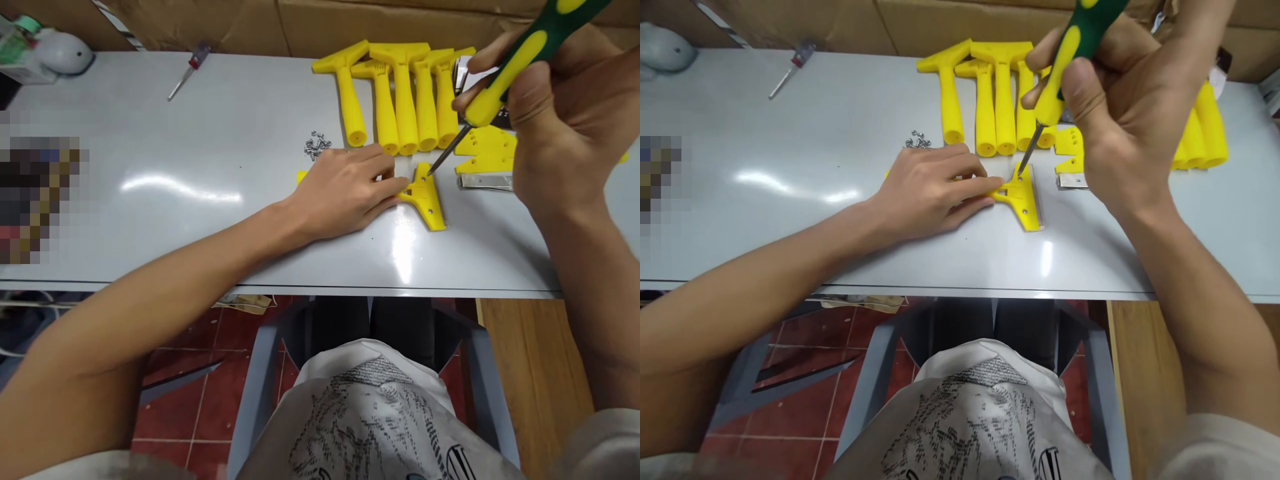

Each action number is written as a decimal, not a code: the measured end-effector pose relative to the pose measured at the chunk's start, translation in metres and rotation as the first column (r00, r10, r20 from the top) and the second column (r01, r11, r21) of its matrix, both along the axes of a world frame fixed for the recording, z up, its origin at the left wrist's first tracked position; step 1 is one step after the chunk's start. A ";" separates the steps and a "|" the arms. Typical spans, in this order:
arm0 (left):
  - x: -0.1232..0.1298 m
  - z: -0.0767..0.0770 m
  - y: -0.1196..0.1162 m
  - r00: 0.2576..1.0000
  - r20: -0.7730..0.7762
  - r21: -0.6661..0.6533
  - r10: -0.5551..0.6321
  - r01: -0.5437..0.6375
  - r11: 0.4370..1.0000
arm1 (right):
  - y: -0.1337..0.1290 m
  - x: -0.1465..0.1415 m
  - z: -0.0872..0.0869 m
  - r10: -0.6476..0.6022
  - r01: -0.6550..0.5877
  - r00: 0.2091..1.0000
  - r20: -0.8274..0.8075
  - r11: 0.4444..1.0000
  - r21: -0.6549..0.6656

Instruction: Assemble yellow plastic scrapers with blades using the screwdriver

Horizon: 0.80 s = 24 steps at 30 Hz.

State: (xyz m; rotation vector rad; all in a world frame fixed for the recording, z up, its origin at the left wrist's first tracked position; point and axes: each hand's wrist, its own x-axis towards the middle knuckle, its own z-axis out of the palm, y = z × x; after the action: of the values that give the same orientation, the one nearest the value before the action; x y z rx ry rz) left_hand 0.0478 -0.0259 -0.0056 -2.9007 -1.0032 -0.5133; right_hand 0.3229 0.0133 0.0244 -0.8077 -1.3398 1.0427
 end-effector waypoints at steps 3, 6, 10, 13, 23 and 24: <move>-0.001 0.002 0.000 1.000 -0.016 -0.009 -0.004 0.004 1.000 | 0.008 -0.006 -0.006 -0.071 0.016 0.985 0.155 0.943 0.332; -0.002 0.003 0.000 1.000 0.005 -0.033 -0.010 0.010 0.999 | 0.005 -0.009 -0.009 -0.085 0.008 0.969 0.232 0.950 0.313; -0.003 0.002 -0.001 1.000 0.013 -0.031 -0.007 0.007 0.999 | 0.001 -0.010 -0.009 -0.139 0.081 0.966 0.217 0.963 0.258; -0.003 0.002 -0.001 1.000 -0.001 -0.004 0.002 -0.002 1.000 | 0.004 -0.010 -0.011 -0.130 0.070 0.970 0.207 0.959 0.274; -0.004 0.002 0.001 0.999 -0.033 0.031 0.005 -0.004 0.999 | 0.000 -0.008 -0.011 -0.073 0.022 0.961 0.265 0.982 0.188; -0.004 0.001 0.001 1.000 -0.026 0.028 0.005 -0.004 1.000 | 0.000 -0.007 -0.011 -0.074 0.031 0.963 0.258 0.985 0.168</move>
State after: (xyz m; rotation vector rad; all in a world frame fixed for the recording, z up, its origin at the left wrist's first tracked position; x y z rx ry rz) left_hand 0.0437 -0.0249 -0.0043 -2.8723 -0.9904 -0.4847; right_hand 0.3159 0.0133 0.0129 -0.8761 -1.5975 0.7912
